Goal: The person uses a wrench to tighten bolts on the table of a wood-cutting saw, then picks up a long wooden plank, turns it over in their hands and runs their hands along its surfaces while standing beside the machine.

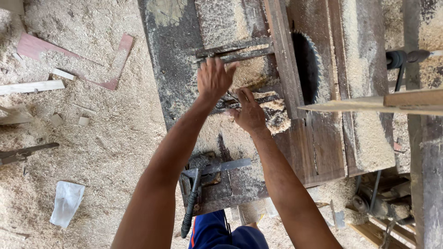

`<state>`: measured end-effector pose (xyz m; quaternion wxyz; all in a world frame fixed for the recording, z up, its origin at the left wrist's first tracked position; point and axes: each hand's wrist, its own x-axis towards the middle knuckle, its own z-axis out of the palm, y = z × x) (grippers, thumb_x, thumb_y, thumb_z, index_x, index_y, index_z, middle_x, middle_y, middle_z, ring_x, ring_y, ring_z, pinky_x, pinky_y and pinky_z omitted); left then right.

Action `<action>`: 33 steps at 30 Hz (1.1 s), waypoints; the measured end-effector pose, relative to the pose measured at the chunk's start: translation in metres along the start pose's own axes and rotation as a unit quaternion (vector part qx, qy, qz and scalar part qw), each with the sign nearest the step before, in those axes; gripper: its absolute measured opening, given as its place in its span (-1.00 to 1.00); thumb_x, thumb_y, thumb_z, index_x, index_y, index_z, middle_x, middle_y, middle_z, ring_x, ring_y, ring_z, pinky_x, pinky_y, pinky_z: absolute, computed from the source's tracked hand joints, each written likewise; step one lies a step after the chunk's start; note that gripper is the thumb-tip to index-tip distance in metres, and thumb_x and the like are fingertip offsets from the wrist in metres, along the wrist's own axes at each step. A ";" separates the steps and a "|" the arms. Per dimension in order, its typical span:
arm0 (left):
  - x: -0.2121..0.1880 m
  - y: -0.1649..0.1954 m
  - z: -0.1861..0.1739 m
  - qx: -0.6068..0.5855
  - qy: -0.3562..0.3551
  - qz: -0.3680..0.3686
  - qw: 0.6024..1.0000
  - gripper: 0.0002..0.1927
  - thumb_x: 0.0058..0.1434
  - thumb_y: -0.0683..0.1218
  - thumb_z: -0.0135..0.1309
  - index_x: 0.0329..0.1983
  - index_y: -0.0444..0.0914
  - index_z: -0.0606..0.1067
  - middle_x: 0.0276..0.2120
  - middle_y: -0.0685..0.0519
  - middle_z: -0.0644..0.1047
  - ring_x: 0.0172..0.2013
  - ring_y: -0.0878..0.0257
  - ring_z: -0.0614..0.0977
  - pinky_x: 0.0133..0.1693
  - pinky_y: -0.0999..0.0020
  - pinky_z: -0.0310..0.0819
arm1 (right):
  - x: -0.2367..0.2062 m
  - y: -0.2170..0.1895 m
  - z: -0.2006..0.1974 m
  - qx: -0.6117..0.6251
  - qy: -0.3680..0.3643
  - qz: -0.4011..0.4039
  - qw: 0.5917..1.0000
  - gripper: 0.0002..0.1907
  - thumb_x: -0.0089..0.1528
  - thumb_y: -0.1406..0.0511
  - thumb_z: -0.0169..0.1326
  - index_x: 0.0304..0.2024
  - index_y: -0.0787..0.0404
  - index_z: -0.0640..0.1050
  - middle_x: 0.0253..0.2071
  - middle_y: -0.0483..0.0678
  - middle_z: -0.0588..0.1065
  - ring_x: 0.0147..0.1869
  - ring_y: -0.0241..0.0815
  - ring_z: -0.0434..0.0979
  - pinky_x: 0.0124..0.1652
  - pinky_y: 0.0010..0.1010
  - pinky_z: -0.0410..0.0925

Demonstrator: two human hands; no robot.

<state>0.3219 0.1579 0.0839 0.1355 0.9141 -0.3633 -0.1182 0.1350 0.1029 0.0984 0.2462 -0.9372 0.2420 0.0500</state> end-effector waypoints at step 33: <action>-0.149 0.314 0.202 -0.039 0.256 -0.108 0.960 -0.42 0.39 0.18 0.09 0.41 -0.02 0.28 0.34 -0.09 0.26 0.06 -0.01 0.39 0.06 0.01 0.33 | -0.273 0.309 -0.017 -0.078 0.245 -0.017 0.966 -0.54 0.39 0.23 0.03 0.34 0.15 0.41 0.15 0.16 0.32 0.17 0.12 0.42 0.06 0.00 0.36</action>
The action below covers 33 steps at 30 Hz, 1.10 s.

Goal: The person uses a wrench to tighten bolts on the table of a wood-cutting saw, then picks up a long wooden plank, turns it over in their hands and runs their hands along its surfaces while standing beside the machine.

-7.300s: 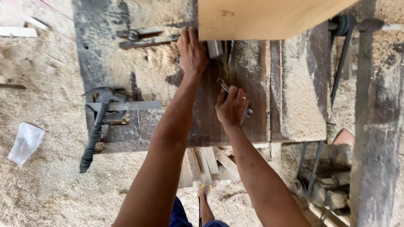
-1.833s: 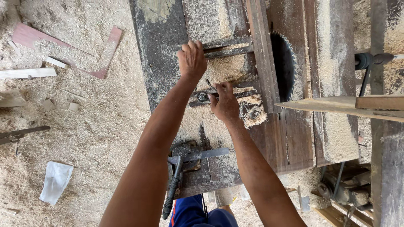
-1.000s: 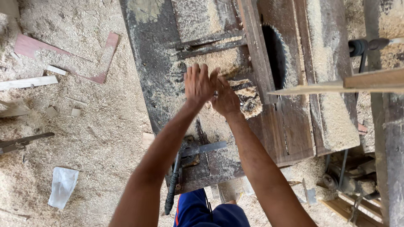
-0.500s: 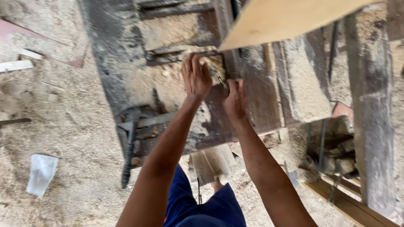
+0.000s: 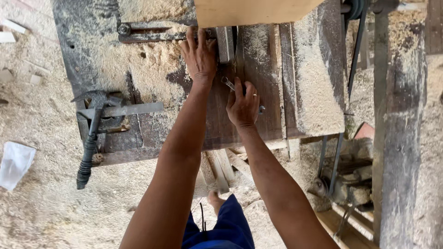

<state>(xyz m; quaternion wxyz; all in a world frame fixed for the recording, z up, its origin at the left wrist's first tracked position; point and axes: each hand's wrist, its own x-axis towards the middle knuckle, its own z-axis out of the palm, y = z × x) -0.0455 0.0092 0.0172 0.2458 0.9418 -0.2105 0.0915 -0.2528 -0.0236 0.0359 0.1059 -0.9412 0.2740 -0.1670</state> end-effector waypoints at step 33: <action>0.012 0.010 0.025 0.057 0.054 -0.028 0.997 -0.43 0.42 0.17 0.08 0.36 -0.11 0.21 0.31 -0.10 0.23 0.07 -0.04 0.42 0.01 -0.08 0.28 | 0.012 0.004 -0.001 -0.018 0.006 0.011 1.000 -0.53 0.37 0.17 0.02 0.32 0.10 0.35 0.13 0.14 0.27 0.13 0.12 0.42 -0.01 -0.01 0.34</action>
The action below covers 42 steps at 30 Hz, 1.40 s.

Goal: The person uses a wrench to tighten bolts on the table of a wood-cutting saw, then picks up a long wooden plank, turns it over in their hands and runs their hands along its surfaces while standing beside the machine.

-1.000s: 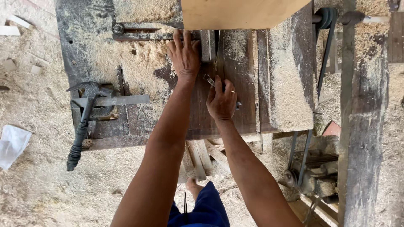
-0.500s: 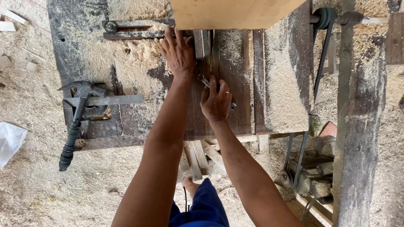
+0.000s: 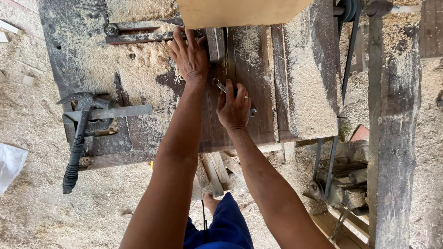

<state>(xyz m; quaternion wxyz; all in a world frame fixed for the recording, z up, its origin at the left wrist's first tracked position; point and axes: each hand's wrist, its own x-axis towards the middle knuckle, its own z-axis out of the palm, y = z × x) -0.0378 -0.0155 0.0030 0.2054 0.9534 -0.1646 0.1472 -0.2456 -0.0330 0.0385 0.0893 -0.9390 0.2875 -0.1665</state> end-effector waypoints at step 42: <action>0.002 0.001 0.003 0.041 -0.022 -0.010 0.999 -0.34 0.50 0.30 -0.05 0.40 -0.22 0.18 0.32 -0.14 0.20 0.02 0.03 0.44 -0.01 -0.01 0.36 | -0.005 0.008 0.008 -0.009 -0.003 -0.008 1.000 -0.53 0.41 0.13 -0.01 0.33 0.08 0.31 0.11 0.14 0.25 0.09 0.05 0.43 -0.04 -0.05 0.36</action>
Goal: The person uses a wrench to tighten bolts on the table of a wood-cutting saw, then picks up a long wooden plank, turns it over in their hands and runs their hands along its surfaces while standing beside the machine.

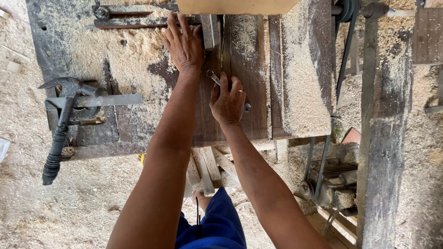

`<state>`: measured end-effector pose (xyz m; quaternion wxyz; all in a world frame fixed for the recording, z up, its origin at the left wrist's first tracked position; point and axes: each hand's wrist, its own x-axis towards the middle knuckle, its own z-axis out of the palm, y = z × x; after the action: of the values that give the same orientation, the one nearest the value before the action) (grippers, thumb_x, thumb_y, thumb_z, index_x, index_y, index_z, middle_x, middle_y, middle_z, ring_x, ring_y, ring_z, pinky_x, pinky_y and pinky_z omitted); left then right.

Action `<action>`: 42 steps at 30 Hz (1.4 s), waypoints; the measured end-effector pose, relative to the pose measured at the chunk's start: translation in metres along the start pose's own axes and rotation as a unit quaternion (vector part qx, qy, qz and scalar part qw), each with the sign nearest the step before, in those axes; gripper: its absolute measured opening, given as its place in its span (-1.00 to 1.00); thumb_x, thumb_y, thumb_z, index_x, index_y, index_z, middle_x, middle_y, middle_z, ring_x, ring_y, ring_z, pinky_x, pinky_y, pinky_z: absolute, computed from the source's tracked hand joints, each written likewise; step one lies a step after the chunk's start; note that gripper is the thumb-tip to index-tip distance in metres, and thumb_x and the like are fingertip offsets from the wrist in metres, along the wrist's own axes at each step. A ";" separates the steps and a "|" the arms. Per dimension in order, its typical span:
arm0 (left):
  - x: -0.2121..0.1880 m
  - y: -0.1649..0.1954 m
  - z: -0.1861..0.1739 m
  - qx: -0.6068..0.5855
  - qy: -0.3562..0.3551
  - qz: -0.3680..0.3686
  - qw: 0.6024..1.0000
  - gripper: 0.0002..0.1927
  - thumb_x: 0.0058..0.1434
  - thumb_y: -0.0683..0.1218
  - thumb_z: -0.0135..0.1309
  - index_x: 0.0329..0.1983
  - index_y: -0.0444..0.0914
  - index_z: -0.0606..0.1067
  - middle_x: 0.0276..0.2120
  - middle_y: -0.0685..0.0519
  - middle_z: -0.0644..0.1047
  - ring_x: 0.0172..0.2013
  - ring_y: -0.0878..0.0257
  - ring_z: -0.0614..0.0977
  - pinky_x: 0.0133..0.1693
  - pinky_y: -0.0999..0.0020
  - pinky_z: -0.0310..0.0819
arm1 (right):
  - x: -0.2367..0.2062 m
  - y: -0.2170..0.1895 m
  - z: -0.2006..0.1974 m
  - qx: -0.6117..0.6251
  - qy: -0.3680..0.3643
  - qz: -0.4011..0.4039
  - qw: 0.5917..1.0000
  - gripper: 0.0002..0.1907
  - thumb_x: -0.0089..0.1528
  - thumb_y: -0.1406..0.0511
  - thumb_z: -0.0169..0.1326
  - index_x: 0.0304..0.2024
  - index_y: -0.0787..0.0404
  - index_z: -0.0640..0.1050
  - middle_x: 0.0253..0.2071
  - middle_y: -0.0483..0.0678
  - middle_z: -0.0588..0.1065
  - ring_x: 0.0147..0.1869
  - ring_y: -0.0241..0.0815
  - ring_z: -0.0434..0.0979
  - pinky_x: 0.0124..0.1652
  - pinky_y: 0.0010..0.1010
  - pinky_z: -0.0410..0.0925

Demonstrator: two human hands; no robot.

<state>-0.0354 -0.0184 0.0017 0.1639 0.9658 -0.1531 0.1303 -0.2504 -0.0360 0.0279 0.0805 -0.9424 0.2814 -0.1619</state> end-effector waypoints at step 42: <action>-0.015 -0.002 -0.017 0.002 0.002 0.003 1.000 -0.35 0.53 0.29 -0.18 0.47 -0.20 0.13 0.39 -0.15 0.14 0.22 -0.19 0.37 0.22 -0.17 0.28 | -0.015 -0.001 -0.005 0.027 0.050 -0.010 0.998 -0.57 0.39 0.15 0.04 0.26 0.10 0.37 0.02 0.09 0.29 0.00 0.01 0.44 -0.13 -0.07 0.35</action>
<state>-0.0517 -0.0067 0.0121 0.1615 0.9655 -0.1554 0.1326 -0.2633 -0.0275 0.0292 0.0904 -0.9333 0.2714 -0.2170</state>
